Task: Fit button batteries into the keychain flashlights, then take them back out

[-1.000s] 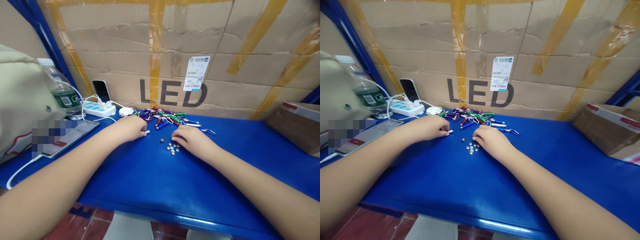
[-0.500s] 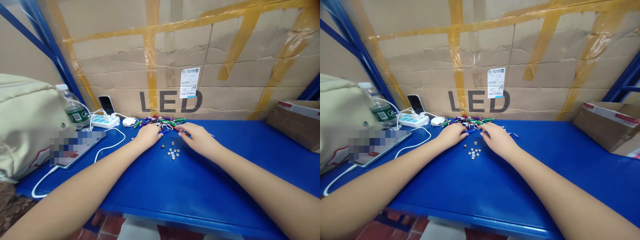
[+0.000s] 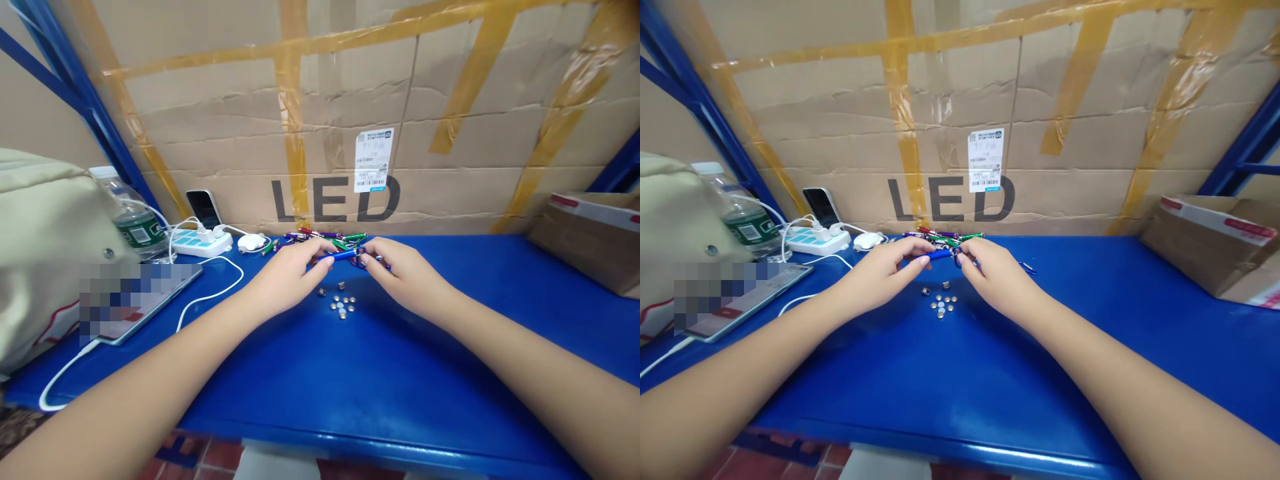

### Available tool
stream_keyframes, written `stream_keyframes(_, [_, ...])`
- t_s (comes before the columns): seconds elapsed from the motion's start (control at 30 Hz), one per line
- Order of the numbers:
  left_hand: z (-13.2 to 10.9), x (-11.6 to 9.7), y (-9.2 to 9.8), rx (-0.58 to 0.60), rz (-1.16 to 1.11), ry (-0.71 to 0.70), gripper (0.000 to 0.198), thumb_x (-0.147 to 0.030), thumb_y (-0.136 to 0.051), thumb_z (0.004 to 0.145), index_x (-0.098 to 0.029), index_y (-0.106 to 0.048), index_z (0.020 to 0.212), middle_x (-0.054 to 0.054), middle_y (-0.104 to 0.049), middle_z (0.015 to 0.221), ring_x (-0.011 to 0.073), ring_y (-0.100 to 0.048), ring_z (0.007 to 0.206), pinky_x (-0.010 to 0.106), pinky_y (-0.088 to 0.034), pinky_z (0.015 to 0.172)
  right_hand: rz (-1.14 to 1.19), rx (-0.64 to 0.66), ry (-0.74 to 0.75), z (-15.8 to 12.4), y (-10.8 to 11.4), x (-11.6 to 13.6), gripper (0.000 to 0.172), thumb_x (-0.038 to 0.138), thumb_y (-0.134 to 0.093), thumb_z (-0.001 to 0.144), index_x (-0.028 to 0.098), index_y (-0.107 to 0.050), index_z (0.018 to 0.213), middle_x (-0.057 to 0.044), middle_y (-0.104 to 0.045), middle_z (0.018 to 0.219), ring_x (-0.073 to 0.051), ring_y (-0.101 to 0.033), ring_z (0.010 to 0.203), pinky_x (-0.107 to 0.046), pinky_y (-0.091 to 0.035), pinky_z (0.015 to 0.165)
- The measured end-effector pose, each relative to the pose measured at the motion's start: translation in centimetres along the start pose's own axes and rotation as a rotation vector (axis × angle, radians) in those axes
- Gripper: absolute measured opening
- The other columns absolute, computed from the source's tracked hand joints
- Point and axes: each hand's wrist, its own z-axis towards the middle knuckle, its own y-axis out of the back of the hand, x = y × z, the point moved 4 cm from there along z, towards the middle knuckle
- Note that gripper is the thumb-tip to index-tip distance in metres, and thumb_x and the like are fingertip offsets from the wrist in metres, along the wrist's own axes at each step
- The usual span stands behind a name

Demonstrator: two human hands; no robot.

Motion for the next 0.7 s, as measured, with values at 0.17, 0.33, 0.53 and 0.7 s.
stream_keyframes(0.17, [-0.5,-1.3,-0.1,0.019,0.058,-0.060,0.025,-0.030,-0.045,0.098,-0.018,-0.060,0.115,0.007,-0.067,0.118,0.0212,-0.061,0.110,0.036,-0.048,0.094,0.136,0.100,-0.041,-0.5,0.0,1.2,0.023,0.030,-0.037,0.097,0.021,-0.053,0.083,-0.005,-0.067,0.085,-0.018,-0.062,0.077,-0.030,-0.045,0.072])
stream_keyframes(0.33, [-0.6,-1.1,0.1,0.026,0.117,-0.072,0.029,-0.036,-0.043,0.100,-0.020,-0.064,0.112,0.005,-0.071,0.112,0.0224,-0.065,0.103,0.035,-0.050,0.088,0.318,0.114,-0.158,-1.0,-0.3,1.3,0.022,0.037,-0.043,0.094,0.020,-0.058,0.095,-0.001,-0.061,0.074,-0.015,-0.058,0.064,-0.028,-0.045,0.060])
stream_keyframes(0.53, [-0.6,-0.5,0.0,0.090,0.155,-0.044,0.032,-0.033,-0.038,0.101,-0.021,-0.059,0.122,0.005,-0.068,0.121,0.0237,-0.063,0.110,0.038,-0.050,0.090,0.388,0.039,-0.193,-1.0,0.0,0.0,0.027,0.042,-0.057,0.088,0.021,-0.066,0.101,-0.002,-0.067,0.080,-0.014,-0.058,0.064,-0.029,-0.048,0.060])
stream_keyframes(0.7, [-1.0,-1.3,-1.0,0.217,0.159,-0.096,0.033,-0.030,-0.039,0.100,-0.022,-0.054,0.128,0.005,-0.066,0.126,0.0247,-0.064,0.111,0.041,-0.050,0.093,0.470,-0.069,-0.274,-1.0,0.7,0.0,0.025,0.040,-0.067,0.081,0.020,-0.067,0.095,-0.003,-0.069,0.077,-0.014,-0.061,0.063,-0.031,-0.052,0.063])
